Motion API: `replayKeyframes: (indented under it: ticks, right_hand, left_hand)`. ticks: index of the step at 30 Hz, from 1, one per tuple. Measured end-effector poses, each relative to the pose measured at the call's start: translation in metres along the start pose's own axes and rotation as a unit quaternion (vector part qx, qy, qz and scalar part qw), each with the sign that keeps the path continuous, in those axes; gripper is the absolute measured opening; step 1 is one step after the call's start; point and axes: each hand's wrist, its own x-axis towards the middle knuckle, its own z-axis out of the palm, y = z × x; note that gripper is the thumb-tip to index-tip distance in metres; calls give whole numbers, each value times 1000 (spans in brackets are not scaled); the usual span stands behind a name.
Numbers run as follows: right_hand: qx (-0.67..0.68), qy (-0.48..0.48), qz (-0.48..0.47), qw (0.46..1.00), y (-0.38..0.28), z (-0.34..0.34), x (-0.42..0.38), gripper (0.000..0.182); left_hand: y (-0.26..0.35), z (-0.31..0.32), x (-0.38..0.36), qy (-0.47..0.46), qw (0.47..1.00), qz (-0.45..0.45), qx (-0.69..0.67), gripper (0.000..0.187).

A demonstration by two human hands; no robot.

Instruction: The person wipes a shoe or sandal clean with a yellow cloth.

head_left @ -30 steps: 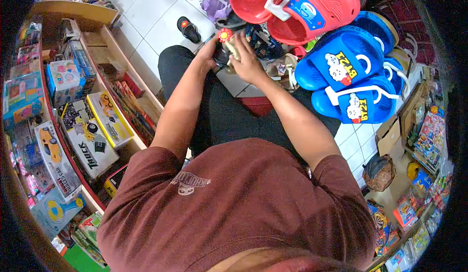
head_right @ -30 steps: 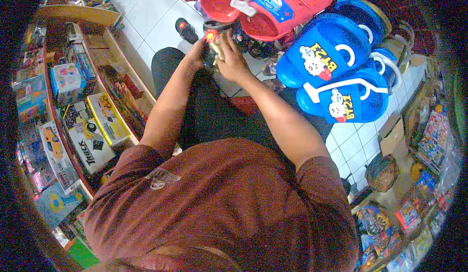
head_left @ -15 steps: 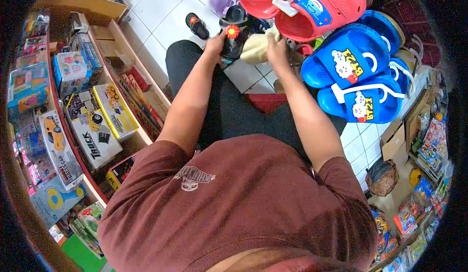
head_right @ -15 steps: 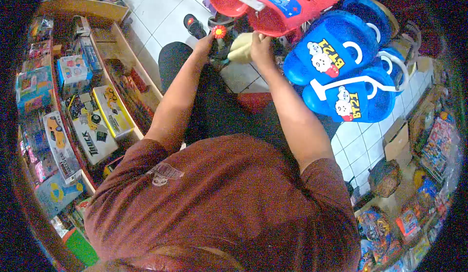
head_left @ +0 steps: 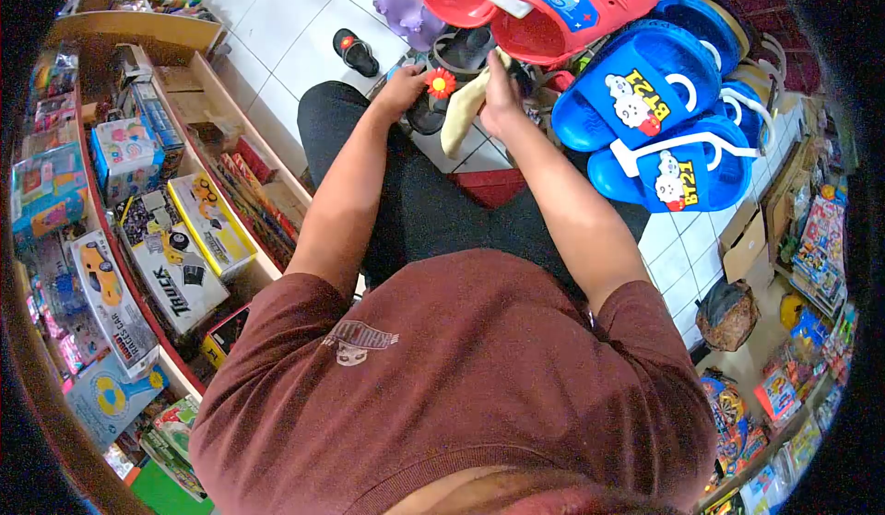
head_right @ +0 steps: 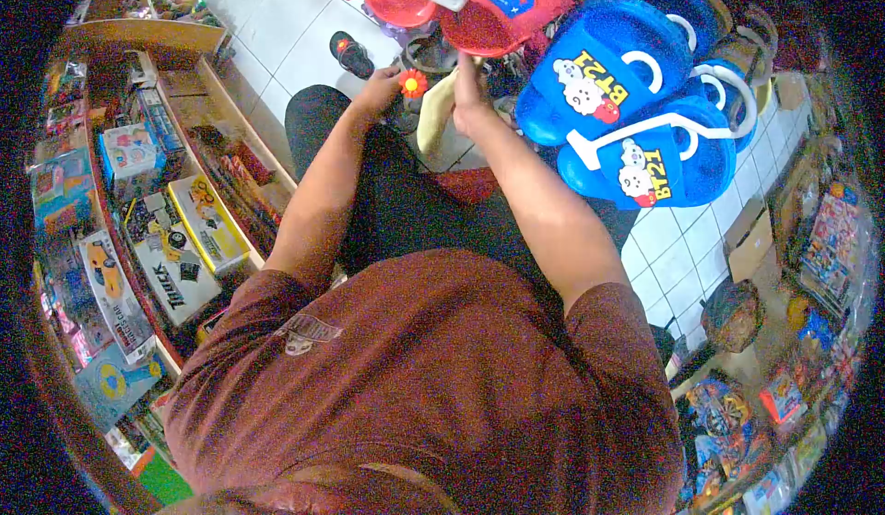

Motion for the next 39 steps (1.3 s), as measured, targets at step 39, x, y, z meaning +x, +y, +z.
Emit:
replayKeyframes:
  ticks: [39]
  right_hand:
    - [-64,-168,77,981,8,0,-4,51]
  left_hand:
    - [4,-4,-2,-34,973,-38,-223,37]
